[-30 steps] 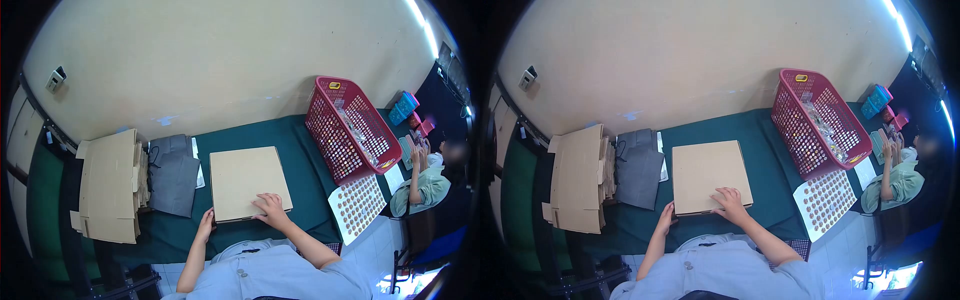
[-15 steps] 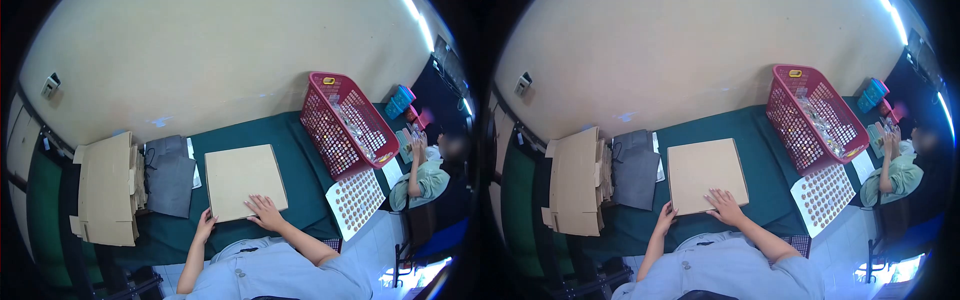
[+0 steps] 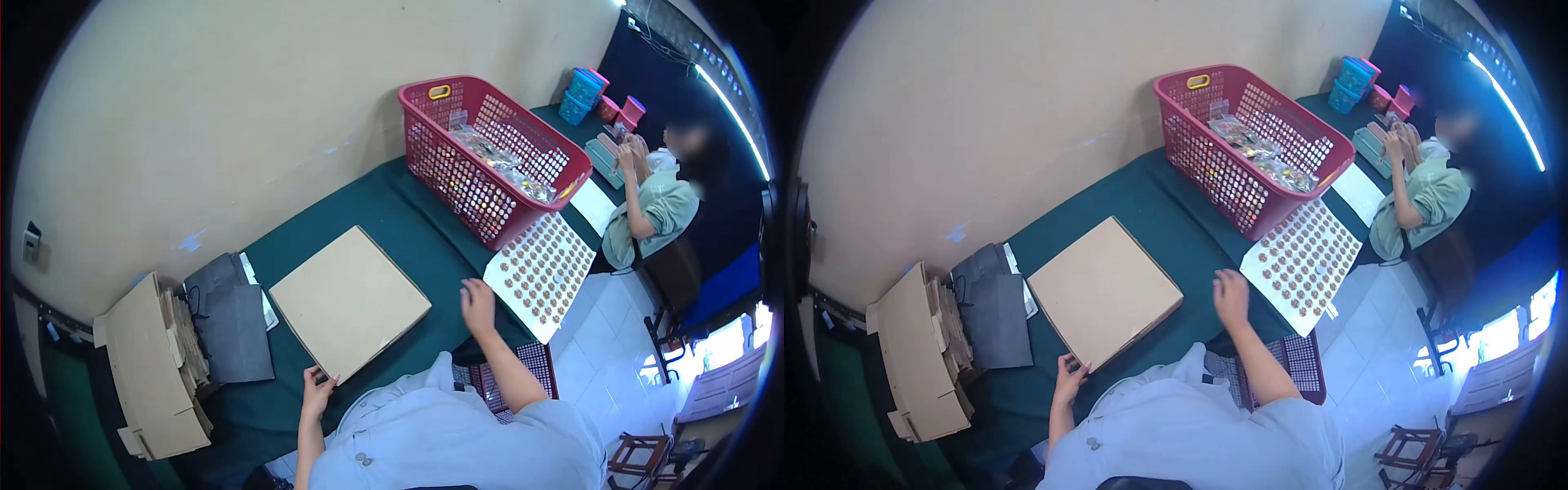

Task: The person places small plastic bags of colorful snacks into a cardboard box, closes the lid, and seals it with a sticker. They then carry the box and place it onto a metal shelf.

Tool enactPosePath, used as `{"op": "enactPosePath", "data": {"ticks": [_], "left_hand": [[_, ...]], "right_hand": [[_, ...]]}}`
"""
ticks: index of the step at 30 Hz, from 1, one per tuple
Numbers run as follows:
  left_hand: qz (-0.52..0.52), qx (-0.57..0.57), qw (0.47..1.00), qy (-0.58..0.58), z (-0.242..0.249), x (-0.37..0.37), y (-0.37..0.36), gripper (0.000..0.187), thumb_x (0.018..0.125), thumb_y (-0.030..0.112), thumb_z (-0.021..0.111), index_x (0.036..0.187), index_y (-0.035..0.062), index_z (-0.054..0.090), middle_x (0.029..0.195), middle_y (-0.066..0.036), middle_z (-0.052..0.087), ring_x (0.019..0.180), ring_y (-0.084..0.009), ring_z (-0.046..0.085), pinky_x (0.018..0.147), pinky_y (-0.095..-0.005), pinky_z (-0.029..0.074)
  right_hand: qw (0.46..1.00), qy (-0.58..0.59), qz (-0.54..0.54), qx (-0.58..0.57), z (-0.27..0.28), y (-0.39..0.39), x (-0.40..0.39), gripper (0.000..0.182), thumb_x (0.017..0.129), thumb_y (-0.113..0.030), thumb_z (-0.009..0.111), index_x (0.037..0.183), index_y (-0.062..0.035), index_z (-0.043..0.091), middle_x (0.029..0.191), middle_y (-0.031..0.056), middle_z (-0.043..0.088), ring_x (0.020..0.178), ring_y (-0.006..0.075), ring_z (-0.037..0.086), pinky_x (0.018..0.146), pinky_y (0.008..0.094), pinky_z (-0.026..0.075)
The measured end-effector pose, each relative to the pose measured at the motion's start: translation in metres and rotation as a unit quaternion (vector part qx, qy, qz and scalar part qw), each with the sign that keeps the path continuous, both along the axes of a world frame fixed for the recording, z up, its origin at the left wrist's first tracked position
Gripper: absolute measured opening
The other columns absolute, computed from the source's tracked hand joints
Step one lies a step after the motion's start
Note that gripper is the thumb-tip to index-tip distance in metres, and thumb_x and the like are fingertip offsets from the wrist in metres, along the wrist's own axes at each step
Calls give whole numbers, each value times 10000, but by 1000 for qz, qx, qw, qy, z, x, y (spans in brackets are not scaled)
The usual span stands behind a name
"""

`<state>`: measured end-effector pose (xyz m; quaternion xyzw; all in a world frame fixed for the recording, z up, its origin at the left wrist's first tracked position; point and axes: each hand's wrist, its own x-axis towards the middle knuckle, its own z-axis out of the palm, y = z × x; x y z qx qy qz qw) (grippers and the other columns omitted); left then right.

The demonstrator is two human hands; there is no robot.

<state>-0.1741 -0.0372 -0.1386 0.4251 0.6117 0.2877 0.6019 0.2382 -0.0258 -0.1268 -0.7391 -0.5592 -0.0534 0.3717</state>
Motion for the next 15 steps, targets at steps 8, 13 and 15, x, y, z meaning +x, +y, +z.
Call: {"op": "enactPosePath", "data": {"ticks": [8, 13, 15], "left_hand": [[-6, -30, 999, 15, 5, 9, 6, 549, 770, 209, 702, 1137, 75, 316, 1134, -186, 504, 901, -224, 557, 707, -329, 450], [-25, -28, 999, 32, 6, 37, 9, 566, 749, 185, 722, 1101, 58, 298, 1096, -210, 505, 876, -230, 556, 686, -316, 454], [-26, -30, 999, 22, 11, 53, 8, 570, 743, 188, 730, 1083, 41, 297, 1091, -222, 495, 874, -228, 550, 685, -303, 453]], "right_hand": [[975, 19, -175, -139, -41, -38, 104, 176, 791, -75, 571, 930, 12, 635, 866, 160, 588, 874, 309, 552, 743, 406, 453], [978, -12, -167, -125, -51, -37, 115, 128, 807, -60, 540, 858, -13, 648, 833, 146, 593, 855, 310, 563, 714, 409, 470], [973, -61, -163, -150, -52, -37, 116, 131, 814, -104, 566, 847, -18, 659, 829, 127, 597, 830, 295, 571, 706, 391, 483]]}}
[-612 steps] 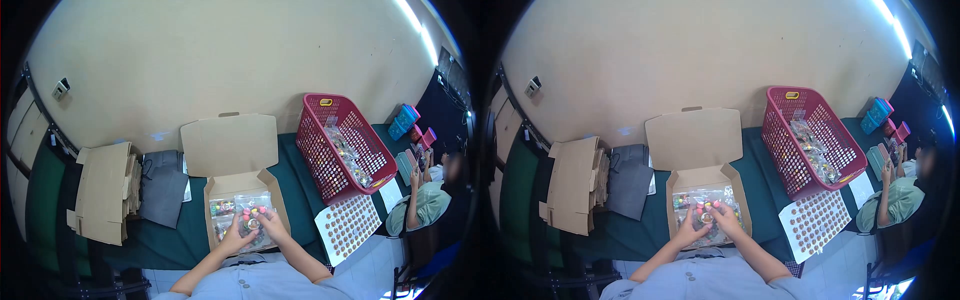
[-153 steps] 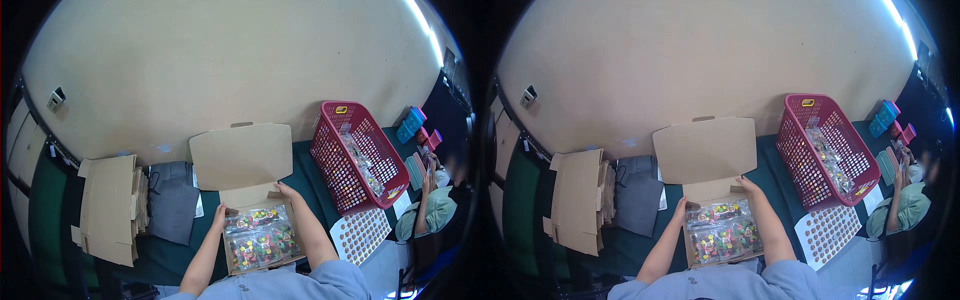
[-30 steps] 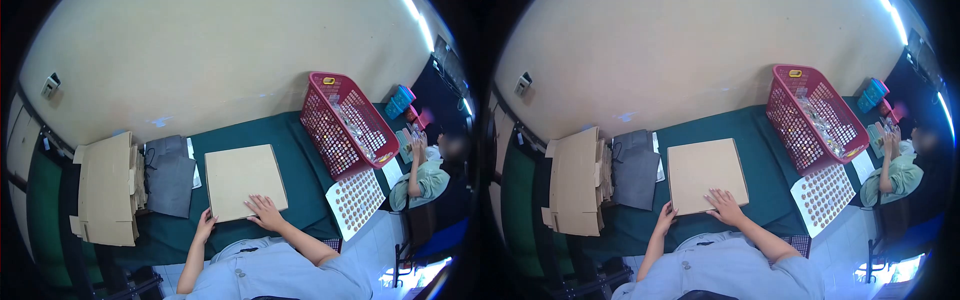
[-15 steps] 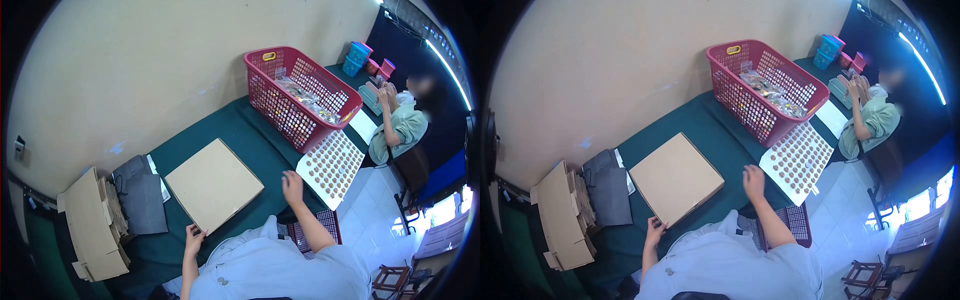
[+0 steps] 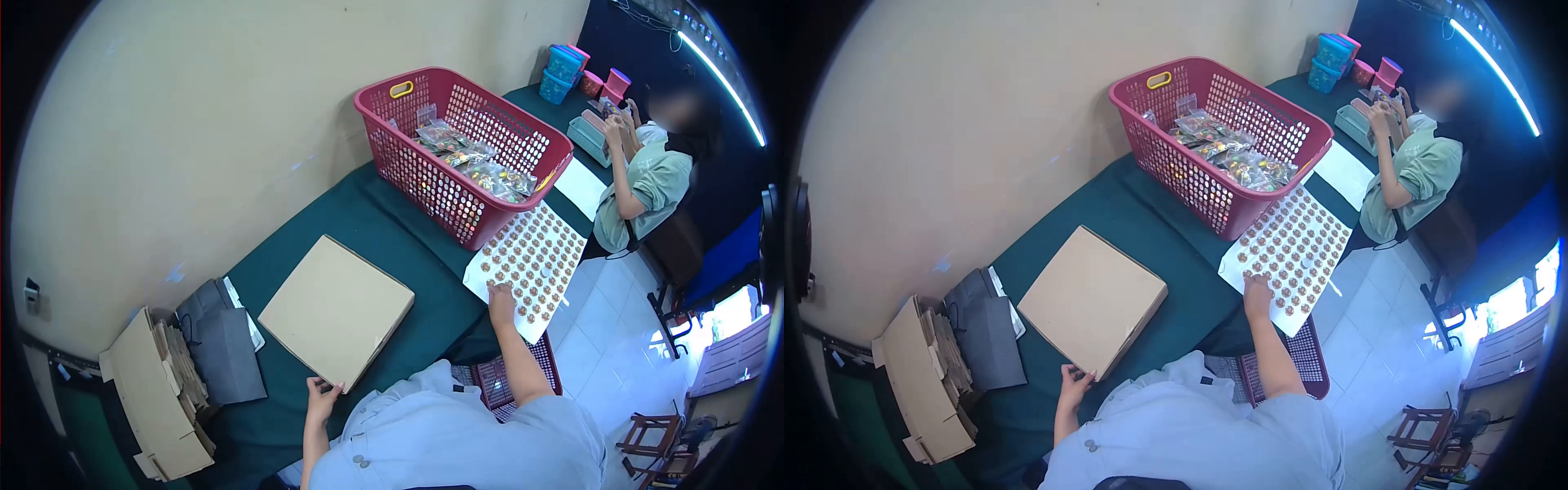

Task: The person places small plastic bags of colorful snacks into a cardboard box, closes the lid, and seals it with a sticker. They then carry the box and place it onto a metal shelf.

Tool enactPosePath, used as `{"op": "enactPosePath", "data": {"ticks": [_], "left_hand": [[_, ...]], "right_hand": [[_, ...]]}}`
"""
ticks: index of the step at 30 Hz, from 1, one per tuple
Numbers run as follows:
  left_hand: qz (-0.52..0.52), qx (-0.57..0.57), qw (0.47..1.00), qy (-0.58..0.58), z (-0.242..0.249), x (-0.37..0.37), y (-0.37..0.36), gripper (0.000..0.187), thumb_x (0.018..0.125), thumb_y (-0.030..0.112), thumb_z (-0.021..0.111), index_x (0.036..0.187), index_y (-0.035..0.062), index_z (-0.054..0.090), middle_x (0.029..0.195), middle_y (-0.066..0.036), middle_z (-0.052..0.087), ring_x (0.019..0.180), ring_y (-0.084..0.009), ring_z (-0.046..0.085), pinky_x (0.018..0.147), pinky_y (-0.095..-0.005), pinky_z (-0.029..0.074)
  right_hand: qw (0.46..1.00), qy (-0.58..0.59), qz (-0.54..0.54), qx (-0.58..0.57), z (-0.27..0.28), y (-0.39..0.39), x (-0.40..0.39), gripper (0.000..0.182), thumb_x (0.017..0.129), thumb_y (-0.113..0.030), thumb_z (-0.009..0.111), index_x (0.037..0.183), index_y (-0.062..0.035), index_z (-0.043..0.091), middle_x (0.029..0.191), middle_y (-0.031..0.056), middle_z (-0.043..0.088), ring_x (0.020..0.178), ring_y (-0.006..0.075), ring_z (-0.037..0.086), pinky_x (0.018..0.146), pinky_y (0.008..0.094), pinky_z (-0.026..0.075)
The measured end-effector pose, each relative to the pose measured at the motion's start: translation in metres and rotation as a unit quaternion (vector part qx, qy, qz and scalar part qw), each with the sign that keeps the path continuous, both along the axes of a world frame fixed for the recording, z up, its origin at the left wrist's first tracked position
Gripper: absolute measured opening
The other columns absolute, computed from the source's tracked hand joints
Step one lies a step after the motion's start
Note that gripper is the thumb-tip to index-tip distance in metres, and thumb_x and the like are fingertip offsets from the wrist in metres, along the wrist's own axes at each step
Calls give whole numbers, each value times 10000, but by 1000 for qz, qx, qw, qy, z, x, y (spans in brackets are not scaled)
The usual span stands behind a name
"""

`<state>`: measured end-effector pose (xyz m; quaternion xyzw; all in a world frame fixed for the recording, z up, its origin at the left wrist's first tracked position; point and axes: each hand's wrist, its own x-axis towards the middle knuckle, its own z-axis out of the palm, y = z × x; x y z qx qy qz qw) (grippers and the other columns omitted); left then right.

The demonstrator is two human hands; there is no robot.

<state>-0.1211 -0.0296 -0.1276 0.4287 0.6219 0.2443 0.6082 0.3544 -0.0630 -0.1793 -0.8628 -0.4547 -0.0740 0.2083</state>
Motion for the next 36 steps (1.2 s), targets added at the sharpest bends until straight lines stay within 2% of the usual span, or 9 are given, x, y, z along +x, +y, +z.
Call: {"op": "enactPosePath", "data": {"ticks": [6, 10, 12, 13, 17, 19, 22, 25, 36], "left_hand": [[-71, 32, 995, 61, -14, 15, 10, 612, 717, 245, 751, 1063, -23, 324, 1080, -239, 494, 923, -268, 543, 813, -343, 456], [-135, 62, 982, 118, 8, 13, 17, 608, 717, 291, 740, 1066, -43, 370, 1044, -217, 517, 920, -282, 557, 803, -351, 460], [-153, 72, 944, 283, 37, 18, 22, 601, 719, 305, 723, 1083, -47, 399, 1022, -195, 532, 898, -301, 564, 777, -369, 462], [-134, 99, 932, 322, 45, 21, 24, 618, 734, 278, 701, 1162, -19, 369, 1037, -185, 522, 870, -294, 566, 730, -367, 466], [-61, 157, 937, 305, 99, 57, 35, 631, 767, 245, 663, 1255, 31, 324, 1073, -181, 507, 860, -265, 569, 711, -360, 471], [-78, 214, 946, 229, 102, 67, 39, 640, 803, 228, 624, 1312, 61, 274, 1088, -183, 494, 847, -242, 570, 712, -353, 476], [-135, 194, 959, 158, 105, 87, 41, 640, 817, 228, 611, 1325, 60, 259, 1101, -186, 498, 853, -250, 576, 725, -350, 477], [-182, 185, 955, 146, 108, 102, 37, 609, 842, 213, 581, 1328, 50, 252, 1131, -198, 496, 876, -259, 588, 740, -353, 478], [-270, 156, 946, 90, 99, 117, 41, 550, 874, 175, 538, 1336, 50, 267, 1169, -218, 488, 909, -283, 597, 766, -356, 480]], "right_hand": [[999, -6, 33, -17, 2, 3, 7, 138, 825, -107, 532, 860, -19, 633, 853, 144, 581, 840, 317, 557, 693, 400, 485], [999, -17, 35, 7, 3, 2, 12, 120, 794, -110, 577, 829, -6, 625, 825, 156, 569, 753, 291, 573, 659, 371, 486], [982, 166, -42, 86, 7, 3, 12, 141, 775, -119, 591, 815, 15, 605, 829, 159, 565, 760, 290, 560, 649, 384, 456], [969, 185, -62, 150, 8, 6, 10, 158, 768, -134, 608, 791, 22, 596, 814, 153, 563, 733, 283, 551, 644, 382, 440], [951, 245, -74, 173, 16, 2, 5, 160, 765, -142, 616, 822, 8, 614, 814, 146, 567, 771, 288, 553, 677, 386, 450], [994, -7, 39, 105, 11, -1, 6, 117, 736, -80, 634, 812, 9, 633, 796, 144, 589, 747, 267, 578, 670, 353, 475], [998, -15, 44, 40, 9, -1, 7, 117, 742, -82, 627, 836, -15, 650, 811, 137, 598, 814, 290, 570, 706, 382, 472], [999, -27, 34, 7, 10, 2, 10, 99, 759, -90, 612, 828, -39, 662, 810, 127, 598, 809, 284, 573, 694, 386, 474], [998, -34, 50, 12, 7, 2, 15, 118, 777, -147, 613, 796, -42, 663, 804, 111, 608, 765, 284, 577, 642, 392, 477]]}}
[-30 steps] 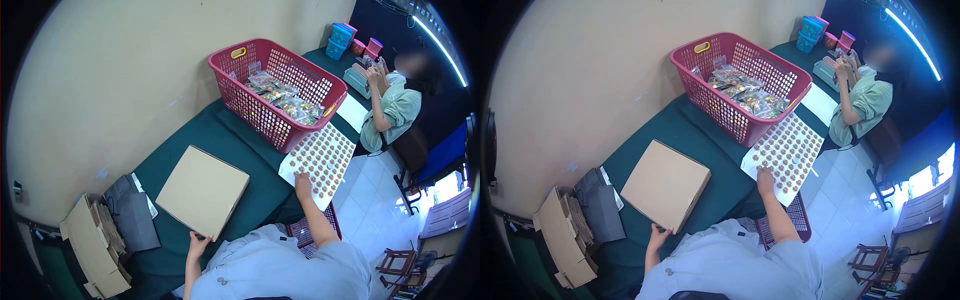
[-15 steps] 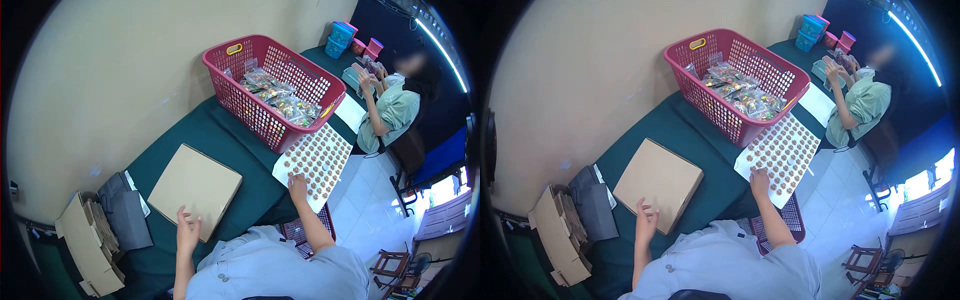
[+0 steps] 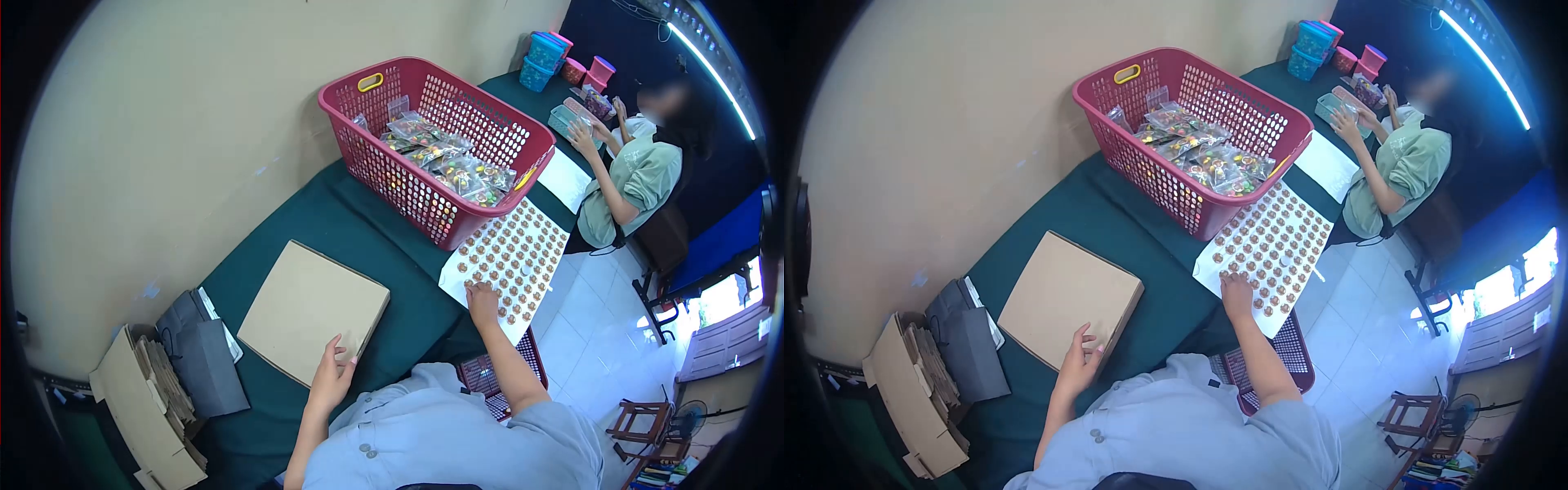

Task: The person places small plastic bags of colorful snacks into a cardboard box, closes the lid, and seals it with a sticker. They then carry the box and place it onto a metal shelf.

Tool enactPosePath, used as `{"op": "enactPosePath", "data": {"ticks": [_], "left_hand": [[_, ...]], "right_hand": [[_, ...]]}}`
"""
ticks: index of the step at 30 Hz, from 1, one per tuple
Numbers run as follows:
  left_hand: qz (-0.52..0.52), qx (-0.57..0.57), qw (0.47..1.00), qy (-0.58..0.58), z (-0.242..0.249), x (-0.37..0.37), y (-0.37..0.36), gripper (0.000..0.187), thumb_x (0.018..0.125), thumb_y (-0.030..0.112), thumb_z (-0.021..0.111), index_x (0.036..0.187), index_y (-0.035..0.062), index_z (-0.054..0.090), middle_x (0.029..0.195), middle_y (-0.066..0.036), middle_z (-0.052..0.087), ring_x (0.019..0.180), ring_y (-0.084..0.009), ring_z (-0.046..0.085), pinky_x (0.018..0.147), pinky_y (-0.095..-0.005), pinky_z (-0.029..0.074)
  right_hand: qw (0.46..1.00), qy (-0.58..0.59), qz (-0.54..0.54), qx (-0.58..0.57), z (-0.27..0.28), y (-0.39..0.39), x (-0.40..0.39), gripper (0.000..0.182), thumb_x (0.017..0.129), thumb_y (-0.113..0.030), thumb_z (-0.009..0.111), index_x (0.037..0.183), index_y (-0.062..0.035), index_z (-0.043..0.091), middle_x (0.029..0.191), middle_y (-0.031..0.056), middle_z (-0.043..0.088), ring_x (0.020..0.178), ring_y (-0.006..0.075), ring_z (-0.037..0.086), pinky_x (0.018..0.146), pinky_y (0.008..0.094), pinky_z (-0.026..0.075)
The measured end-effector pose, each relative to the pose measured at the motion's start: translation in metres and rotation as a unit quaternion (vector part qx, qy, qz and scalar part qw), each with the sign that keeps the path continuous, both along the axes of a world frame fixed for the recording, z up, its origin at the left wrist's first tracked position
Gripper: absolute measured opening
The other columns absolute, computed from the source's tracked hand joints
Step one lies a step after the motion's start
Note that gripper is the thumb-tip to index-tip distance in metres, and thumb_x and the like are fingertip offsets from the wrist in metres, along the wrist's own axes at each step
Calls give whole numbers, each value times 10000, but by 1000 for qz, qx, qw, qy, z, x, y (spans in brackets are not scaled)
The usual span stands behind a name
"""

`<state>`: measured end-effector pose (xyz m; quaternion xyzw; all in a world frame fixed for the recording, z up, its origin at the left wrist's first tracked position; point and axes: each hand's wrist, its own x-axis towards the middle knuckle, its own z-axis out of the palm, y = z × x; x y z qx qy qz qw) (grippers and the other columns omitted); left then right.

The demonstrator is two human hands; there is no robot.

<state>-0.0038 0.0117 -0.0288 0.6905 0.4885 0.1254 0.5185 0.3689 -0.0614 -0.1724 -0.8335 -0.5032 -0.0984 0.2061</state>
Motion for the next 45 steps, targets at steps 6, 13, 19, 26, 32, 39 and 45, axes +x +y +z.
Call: {"op": "enactPosePath", "data": {"ticks": [6, 13, 19, 26, 32, 39, 45], "left_hand": [[-18, 13, 1000, -8, 1, 3, 4, 531, 878, 180, 534, 1331, 54, 286, 1158, -215, 501, 904, -289, 598, 778, -360, 476], [-10, -13, 998, -55, -4, 1, 10, 461, 890, 181, 512, 1294, 34, 347, 1119, -198, 531, 897, -272, 596, 774, -349, 473], [56, -223, 953, -199, -19, 16, 21, 354, 927, 258, 469, 1202, 36, 486, 1095, -131, 564, 896, -185, 589, 773, -301, 463], [117, -282, 900, -312, -15, 18, 18, 223, 888, 223, 564, 978, 20, 589, 896, -56, 630, 845, -113, 596, 768, -253, 476], [178, -162, 904, -352, -17, 21, 12, 150, 846, 123, 620, 927, -3, 614, 923, -67, 621, 821, -121, 605, 751, -244, 490], [121, -57, 954, -269, -24, 18, 10, 127, 839, 81, 612, 903, -24, 644, 940, -84, 617, 833, -137, 614, 737, -239, 484], [95, -76, 966, -229, -31, 14, 11, 151, 843, 126, 609, 908, 1, 663, 862, -59, 622, 799, -114, 582, 709, -242, 455]], "right_hand": [[1000, 2, -12, 19, 2, 6, -1, 102, 760, -127, 613, 799, -42, 654, 798, 116, 605, 732, 277, 584, 633, 383, 482], [952, 277, -27, 129, 52, 26, -52, 129, 719, -69, 626, 837, -19, 610, 848, 98, 587, 678, 218, 579, 625, 322, 485], [886, 251, 358, 156, 126, 48, -138, 170, 664, 2, 670, 814, -20, 592, 826, 94, 590, 743, 236, 604, 648, 296, 503], [832, 238, 484, 133, 138, 47, -176, 208, 673, 7, 663, 864, -36, 594, 894, 87, 585, 803, 231, 602, 688, 303, 510], [725, 625, 269, 104, 129, 50, -191, 117, 821, -27, 601, 932, 12, 601, 918, 67, 601, 845, 145, 586, 805, 262, 473], [598, 757, 258, -46, 101, 43, -183, 117, 868, -107, 582, 902, 4, 595, 870, 65, 633, 807, 112, 592, 752, 240, 478], [592, 746, 295, -76, 96, 37, -187, 111, 897, -113, 524, 880, -8, 556, 837, 47, 611, 791, 103, 581, 739, 235, 472]]}}
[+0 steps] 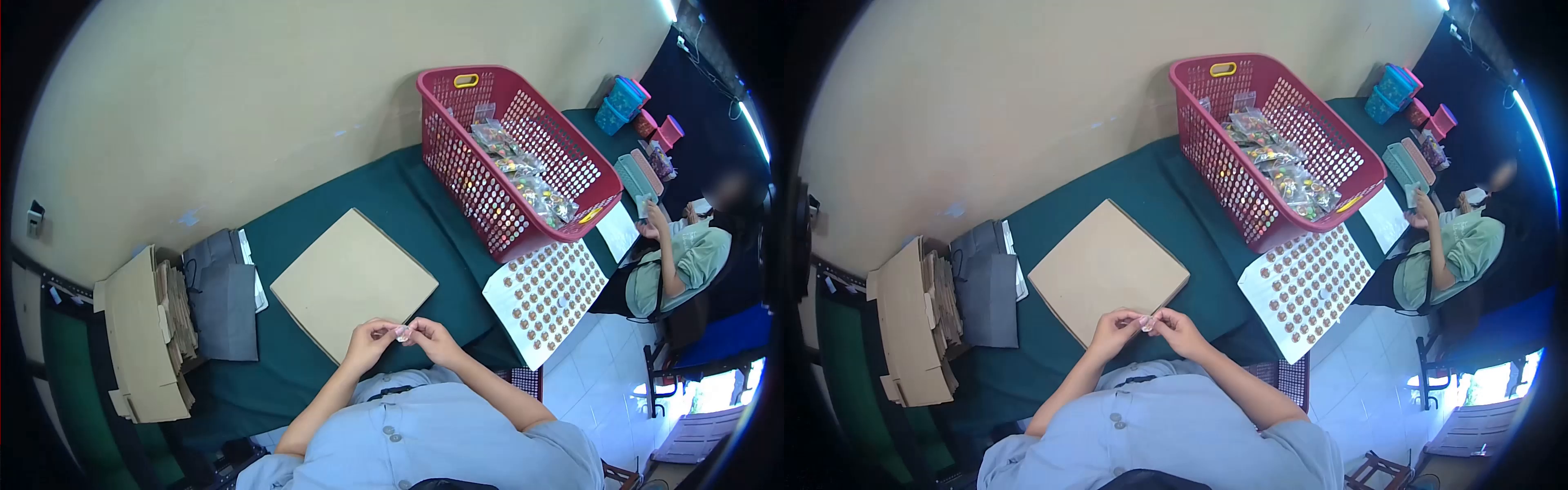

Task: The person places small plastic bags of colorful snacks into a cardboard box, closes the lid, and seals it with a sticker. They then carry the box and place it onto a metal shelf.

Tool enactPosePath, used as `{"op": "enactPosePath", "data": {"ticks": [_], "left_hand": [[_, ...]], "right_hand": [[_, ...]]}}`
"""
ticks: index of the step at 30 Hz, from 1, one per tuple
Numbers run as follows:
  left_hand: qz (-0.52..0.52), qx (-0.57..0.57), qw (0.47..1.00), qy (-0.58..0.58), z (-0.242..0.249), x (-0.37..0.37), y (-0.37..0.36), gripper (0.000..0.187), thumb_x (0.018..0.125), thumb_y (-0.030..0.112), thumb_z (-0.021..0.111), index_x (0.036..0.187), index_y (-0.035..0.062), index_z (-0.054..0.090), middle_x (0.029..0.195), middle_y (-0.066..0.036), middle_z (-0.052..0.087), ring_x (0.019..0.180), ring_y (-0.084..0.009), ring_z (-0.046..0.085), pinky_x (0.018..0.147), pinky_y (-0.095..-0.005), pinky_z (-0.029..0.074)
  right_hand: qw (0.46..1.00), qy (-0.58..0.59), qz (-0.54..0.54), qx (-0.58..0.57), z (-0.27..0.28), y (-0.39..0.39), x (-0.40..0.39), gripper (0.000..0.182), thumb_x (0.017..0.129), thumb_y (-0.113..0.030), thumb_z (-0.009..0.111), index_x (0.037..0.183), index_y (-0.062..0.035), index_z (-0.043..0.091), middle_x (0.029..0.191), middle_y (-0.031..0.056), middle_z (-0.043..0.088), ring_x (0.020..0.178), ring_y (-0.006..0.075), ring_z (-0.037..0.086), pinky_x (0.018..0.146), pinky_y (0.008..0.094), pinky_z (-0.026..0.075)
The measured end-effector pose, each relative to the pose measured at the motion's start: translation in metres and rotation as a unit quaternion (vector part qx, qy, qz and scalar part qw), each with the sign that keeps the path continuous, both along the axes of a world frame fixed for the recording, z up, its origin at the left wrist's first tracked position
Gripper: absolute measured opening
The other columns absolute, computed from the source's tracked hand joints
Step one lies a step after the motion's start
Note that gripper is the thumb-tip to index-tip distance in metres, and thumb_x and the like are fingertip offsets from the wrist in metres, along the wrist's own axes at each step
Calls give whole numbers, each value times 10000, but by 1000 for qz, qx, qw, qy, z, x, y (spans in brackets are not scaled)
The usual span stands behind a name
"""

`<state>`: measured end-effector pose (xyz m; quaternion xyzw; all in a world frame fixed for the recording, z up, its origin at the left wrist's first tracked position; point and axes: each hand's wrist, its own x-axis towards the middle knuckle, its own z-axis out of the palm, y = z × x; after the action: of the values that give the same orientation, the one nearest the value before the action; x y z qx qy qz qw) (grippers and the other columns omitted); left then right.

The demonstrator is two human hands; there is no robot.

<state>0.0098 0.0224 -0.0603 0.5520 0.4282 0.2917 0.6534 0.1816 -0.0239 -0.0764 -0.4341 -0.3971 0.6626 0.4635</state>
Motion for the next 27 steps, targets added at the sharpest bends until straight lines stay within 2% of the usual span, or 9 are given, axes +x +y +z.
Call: {"op": "enactPosePath", "data": {"ticks": [5, 7, 10, 12, 13, 16, 19, 23, 27], "left_hand": [[90, 56, 993, 61, -18, -8, 13, 159, 827, 103, 590, 959, 30, 641, 872, -58, 625, 762, -115, 573, 698, -246, 456], [125, 80, 986, 72, -20, -11, 22, 167, 817, 90, 586, 969, 41, 635, 882, -67, 625, 732, -112, 568, 688, -245, 454], [94, 136, 979, 117, -24, -11, 26, 200, 794, 93, 600, 991, 64, 626, 955, -93, 591, 871, -179, 559, 775, -292, 440], [63, 303, 928, 208, -30, -6, 23, 240, 765, 118, 628, 1002, 84, 617, 1082, -131, 521, 1050, -274, 475, 898, -367, 381], [62, 303, 928, 209, -33, -3, 22, 240, 765, 118, 628, 1002, 84, 617, 1082, -131, 521, 1050, -274, 475, 898, -367, 381], [42, 348, 900, 257, -44, 3, 16, 318, 743, 213, 668, 1036, 111, 599, 1221, -164, 423, 1179, -350, 346, 1007, -461, 250], [35, 382, 874, 299, -51, 4, 12, 342, 750, 248, 664, 1057, 117, 590, 1236, -160, 416, 1191, -356, 338, 1021, -484, 217], [29, 367, 883, 293, -54, 1, 12, 355, 753, 264, 660, 1070, 123, 581, 1252, -154, 404, 1203, -360, 328, 1025, -503, 202], [25, 374, 881, 289, -52, 2, 12, 378, 752, 270, 662, 1090, 132, 566, 1265, -144, 395, 1205, -359, 326, 1028, -511, 199]], "right_hand": [[985, -159, -58, -12, -34, 3, 1, 148, 923, -154, 487, 889, -19, 535, 750, 13, 570, 724, 83, 568, 670, 228, 471], [990, -108, -73, -56, -47, 4, 1, 181, 926, -195, 488, 883, -26, 536, 745, 13, 566, 703, 80, 559, 660, 225, 465], [986, -79, -39, -140, -56, 3, -7, 216, 915, -253, 509, 870, -45, 541, 742, 21, 569, 692, 89, 555, 656, 224, 457], [985, -94, -34, -137, -61, 3, -14, 216, 914, -253, 512, 873, -43, 542, 745, 23, 570, 693, 91, 556, 653, 225, 456], [985, -108, -29, -134, -65, 4, -17, 216, 912, -253, 515, 876, -42, 542, 748, 24, 571, 695, 93, 556, 650, 226, 455], [984, -136, -51, -102, -75, 5, -19, 230, 898, -250, 543, 846, -26, 549, 723, 31, 570, 670, 93, 551, 626, 226, 450], [979, -172, -65, -85, -75, 5, -17, 234, 884, -240, 567, 821, -15, 551, 702, 33, 570, 647, 88, 543, 607, 222, 446], [979, -156, -99, -86, -81, 3, -20, 219, 853, -219, 602, 785, -16, 559, 651, 29, 577, 598, 79, 533, 541, 226, 425], [982, -147, -84, -80, -81, 2, -17, 217, 858, -209, 596, 790, -8, 553, 666, 38, 580, 612, 88, 545, 572, 229, 444]]}}
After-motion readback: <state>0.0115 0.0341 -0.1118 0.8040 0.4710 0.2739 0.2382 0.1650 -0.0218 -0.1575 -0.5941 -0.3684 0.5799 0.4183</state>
